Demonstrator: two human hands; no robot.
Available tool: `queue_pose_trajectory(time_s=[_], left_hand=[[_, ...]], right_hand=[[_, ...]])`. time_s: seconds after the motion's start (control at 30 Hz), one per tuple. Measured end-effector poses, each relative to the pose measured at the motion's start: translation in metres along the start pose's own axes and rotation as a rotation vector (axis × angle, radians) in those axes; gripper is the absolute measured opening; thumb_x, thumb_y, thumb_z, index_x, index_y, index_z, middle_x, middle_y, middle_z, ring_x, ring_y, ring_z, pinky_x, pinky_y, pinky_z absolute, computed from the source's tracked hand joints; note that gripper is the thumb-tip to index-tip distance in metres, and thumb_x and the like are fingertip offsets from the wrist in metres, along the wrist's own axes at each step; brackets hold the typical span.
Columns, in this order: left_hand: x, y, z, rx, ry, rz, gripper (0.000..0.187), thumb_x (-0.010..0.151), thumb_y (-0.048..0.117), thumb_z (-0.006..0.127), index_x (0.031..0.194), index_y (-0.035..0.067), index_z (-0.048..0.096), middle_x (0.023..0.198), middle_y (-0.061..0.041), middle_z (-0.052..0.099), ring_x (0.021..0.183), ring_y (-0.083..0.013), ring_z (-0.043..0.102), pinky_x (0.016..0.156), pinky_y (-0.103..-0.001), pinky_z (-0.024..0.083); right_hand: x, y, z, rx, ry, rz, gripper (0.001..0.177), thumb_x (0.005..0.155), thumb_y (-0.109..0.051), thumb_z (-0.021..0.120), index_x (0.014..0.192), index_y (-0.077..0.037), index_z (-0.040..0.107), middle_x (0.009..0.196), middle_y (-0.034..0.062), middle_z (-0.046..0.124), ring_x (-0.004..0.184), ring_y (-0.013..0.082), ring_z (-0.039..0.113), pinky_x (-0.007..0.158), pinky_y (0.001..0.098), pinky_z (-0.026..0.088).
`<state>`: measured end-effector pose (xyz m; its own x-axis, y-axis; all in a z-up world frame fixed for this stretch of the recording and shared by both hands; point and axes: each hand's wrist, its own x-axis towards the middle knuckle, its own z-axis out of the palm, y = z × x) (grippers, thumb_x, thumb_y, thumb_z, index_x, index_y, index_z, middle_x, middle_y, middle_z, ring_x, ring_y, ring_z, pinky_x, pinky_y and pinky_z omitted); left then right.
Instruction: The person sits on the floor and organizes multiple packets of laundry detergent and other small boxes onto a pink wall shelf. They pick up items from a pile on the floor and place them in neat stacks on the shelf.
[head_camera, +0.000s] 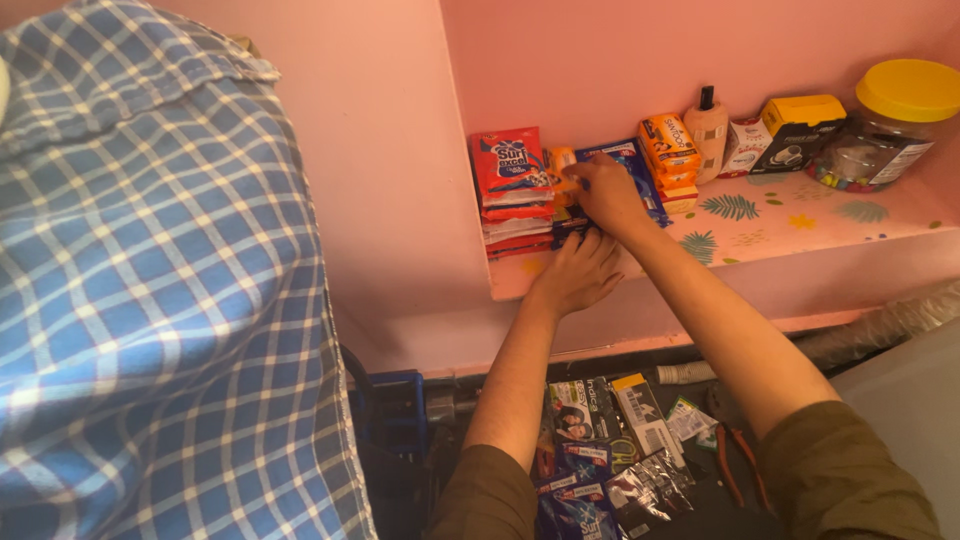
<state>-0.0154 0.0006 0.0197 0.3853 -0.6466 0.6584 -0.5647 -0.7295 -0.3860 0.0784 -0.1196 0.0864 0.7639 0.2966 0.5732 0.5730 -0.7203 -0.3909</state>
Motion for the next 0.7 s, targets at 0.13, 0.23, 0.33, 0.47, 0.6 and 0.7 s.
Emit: queue_pose_trajectory(time_s=[0.13,0.23,0.33,0.47,0.6,0.7], left_hand=[[-0.001,0.0,0.002,0.017,0.035,-0.013,0.051,0.094,0.047,0.06,0.123,0.006,0.066,0.131,-0.012,0.061,0.126,-0.0296,0.053,0.098,-0.044,0.045],[-0.001,0.0,0.004,0.011,0.016,-0.019,0.053,0.095,0.048,0.06,0.126,0.006,0.066,0.133,-0.015,0.061,0.125,-0.0309,0.053,0.099,-0.045,0.045],[-0.003,0.002,0.01,0.001,0.003,-0.014,0.049,0.097,0.047,0.059,0.124,0.006,0.064,0.136,-0.016,0.061,0.125,-0.0324,0.054,0.102,-0.048,0.046],[-0.005,0.002,0.021,-0.034,-0.019,-0.002,0.054,0.099,0.048,0.058,0.128,0.004,0.064,0.137,-0.018,0.059,0.124,-0.0342,0.054,0.101,-0.05,0.046],[-0.006,0.004,0.026,-0.097,-0.01,-0.013,0.055,0.098,0.049,0.058,0.128,0.003,0.064,0.137,-0.018,0.058,0.123,-0.035,0.053,0.102,-0.05,0.045],[-0.004,0.004,0.022,-0.143,-0.048,-0.018,0.054,0.096,0.05,0.059,0.123,0.004,0.064,0.129,-0.016,0.059,0.116,-0.0331,0.054,0.097,-0.048,0.045]], right_hand=[[-0.009,-0.016,-0.012,0.09,0.092,-0.047,0.036,0.082,-0.007,0.079,0.117,-0.007,0.073,0.106,0.0168,0.066,0.086,0.0351,0.067,0.077,0.0445,0.054],[-0.042,-0.025,-0.036,0.165,0.25,-0.092,0.032,0.088,-0.002,0.074,0.119,-0.001,0.069,0.11,0.018,0.065,0.087,0.0333,0.067,0.077,0.0424,0.055],[-0.118,-0.024,-0.057,0.242,0.411,-0.077,0.029,0.091,0.002,0.068,0.12,0.004,0.065,0.107,0.0179,0.062,0.087,0.0319,0.066,0.076,0.0396,0.054],[-0.286,-0.018,-0.069,0.173,0.315,0.173,0.006,0.093,0.001,0.065,0.099,0.0,0.066,0.087,0.0129,0.064,0.075,0.024,0.065,0.069,0.0339,0.05],[-0.439,-0.01,-0.076,0.315,0.197,0.523,0.008,0.093,-0.005,0.065,0.096,-0.003,0.071,0.078,0.0051,0.074,0.071,0.0098,0.069,0.092,0.0271,0.054],[-0.499,0.005,-0.075,0.286,0.15,0.947,0.015,0.094,-0.007,0.065,0.102,-0.002,0.076,0.082,0.0082,0.077,0.071,0.0138,0.07,0.069,0.0294,0.056]])
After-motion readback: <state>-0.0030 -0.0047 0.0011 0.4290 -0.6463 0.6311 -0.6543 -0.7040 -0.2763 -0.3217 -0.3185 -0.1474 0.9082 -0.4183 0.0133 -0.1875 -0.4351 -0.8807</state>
